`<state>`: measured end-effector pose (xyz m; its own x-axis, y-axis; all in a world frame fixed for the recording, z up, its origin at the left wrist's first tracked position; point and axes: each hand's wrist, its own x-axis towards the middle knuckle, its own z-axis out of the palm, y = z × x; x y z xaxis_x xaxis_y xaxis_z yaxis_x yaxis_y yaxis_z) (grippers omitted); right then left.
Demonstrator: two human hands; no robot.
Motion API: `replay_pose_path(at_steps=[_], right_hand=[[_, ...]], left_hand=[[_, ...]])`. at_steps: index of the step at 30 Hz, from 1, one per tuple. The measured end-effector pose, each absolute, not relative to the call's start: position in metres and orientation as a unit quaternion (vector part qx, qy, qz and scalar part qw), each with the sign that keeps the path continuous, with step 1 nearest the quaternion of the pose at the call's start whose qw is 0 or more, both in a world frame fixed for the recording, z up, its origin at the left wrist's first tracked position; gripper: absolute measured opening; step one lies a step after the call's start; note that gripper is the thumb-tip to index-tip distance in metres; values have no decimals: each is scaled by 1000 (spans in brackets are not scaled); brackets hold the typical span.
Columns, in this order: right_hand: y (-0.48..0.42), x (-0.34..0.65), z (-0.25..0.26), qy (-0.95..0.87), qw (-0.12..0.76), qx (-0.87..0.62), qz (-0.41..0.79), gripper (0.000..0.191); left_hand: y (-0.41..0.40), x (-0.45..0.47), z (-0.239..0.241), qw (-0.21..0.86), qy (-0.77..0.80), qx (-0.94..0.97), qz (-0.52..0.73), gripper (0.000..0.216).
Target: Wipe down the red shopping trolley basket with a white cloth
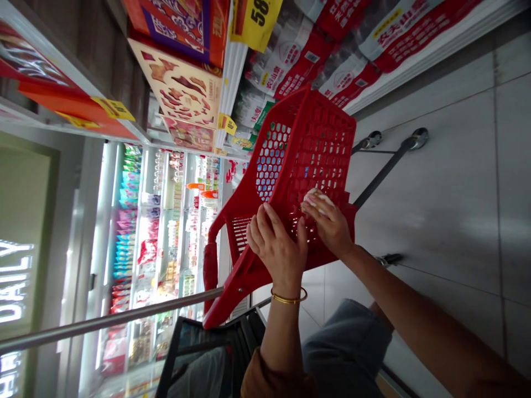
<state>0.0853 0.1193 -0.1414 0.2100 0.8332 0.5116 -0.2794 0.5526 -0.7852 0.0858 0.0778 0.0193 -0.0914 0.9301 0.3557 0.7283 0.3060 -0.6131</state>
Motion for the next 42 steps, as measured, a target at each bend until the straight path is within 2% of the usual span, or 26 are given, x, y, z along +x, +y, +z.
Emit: replay_pose_path(at_steps=[5, 13, 18, 21, 27, 42], right_hand=[[115, 82, -137, -488, 738, -277, 375, 58], [145, 79, -98, -482, 758, -246, 365, 64], [168, 70, -86, -539, 722, -255, 352, 49], [167, 65, -92, -560, 702, -251, 362, 44], [154, 62, -110, -549, 717, -239, 357, 52], [120, 66, -168, -548, 688, -292, 376, 51]], left_hand=[[102, 80, 21, 313, -724, -602, 121, 59], [103, 73, 14, 298, -733, -594, 143, 60], [101, 68, 15, 295, -726, -606, 135, 59], [101, 67, 15, 288, -728, -609, 127, 58], [99, 64, 15, 292, -726, -611, 117, 60], [90, 47, 14, 297, -720, -616, 115, 60]])
